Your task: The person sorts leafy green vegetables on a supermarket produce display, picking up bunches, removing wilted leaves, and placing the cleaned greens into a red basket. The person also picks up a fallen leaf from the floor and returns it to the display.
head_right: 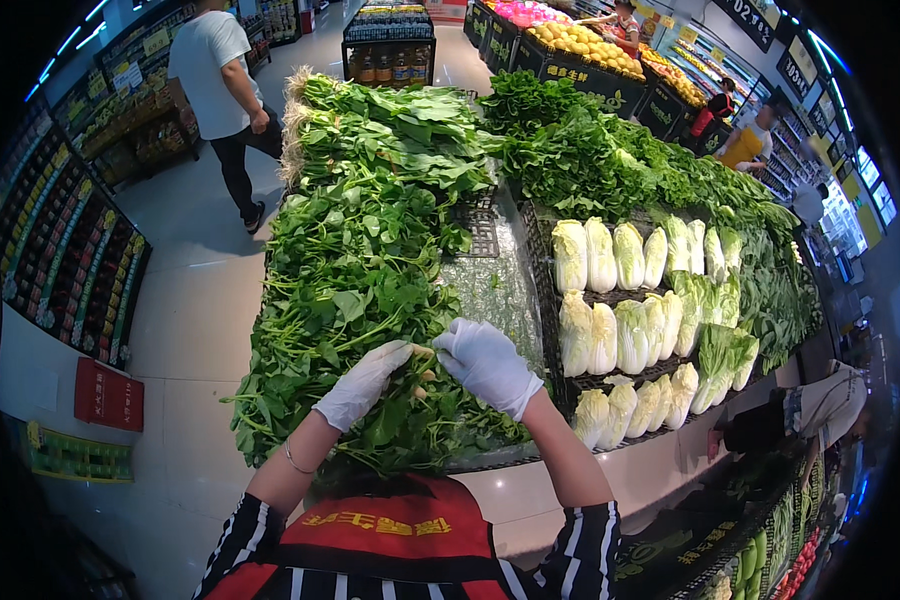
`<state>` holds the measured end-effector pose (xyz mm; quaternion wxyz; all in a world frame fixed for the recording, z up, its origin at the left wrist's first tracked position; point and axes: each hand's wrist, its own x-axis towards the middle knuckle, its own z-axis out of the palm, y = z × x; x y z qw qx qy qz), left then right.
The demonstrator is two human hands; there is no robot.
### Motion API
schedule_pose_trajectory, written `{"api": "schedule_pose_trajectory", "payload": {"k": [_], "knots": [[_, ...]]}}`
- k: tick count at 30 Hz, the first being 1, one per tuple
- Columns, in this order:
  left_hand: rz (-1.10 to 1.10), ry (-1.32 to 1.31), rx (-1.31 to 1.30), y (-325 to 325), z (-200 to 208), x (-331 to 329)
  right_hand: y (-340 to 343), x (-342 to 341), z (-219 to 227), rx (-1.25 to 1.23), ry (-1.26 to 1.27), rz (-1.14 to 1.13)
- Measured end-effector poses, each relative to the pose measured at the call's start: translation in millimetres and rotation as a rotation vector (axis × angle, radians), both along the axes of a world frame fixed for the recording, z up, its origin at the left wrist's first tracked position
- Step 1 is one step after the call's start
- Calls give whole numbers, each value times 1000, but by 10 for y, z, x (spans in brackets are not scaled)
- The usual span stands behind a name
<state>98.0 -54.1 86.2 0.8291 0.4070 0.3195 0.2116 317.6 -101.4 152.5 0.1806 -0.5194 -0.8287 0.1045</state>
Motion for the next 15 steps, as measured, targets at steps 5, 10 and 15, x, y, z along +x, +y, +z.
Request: {"api": "schedule_pose_trajectory", "payload": {"k": [5, 10, 15], "knots": [[88, -20, -18, -6, 18, 25, -51, 36, -132, 18, -173, -25], [151, 23, 151, -6, -111, 48, -123, 22, -280, 64, -75, -78], [282, 23, 455, -23, -213, 135, -212, -47, -319, 20, -101, -78]]}}
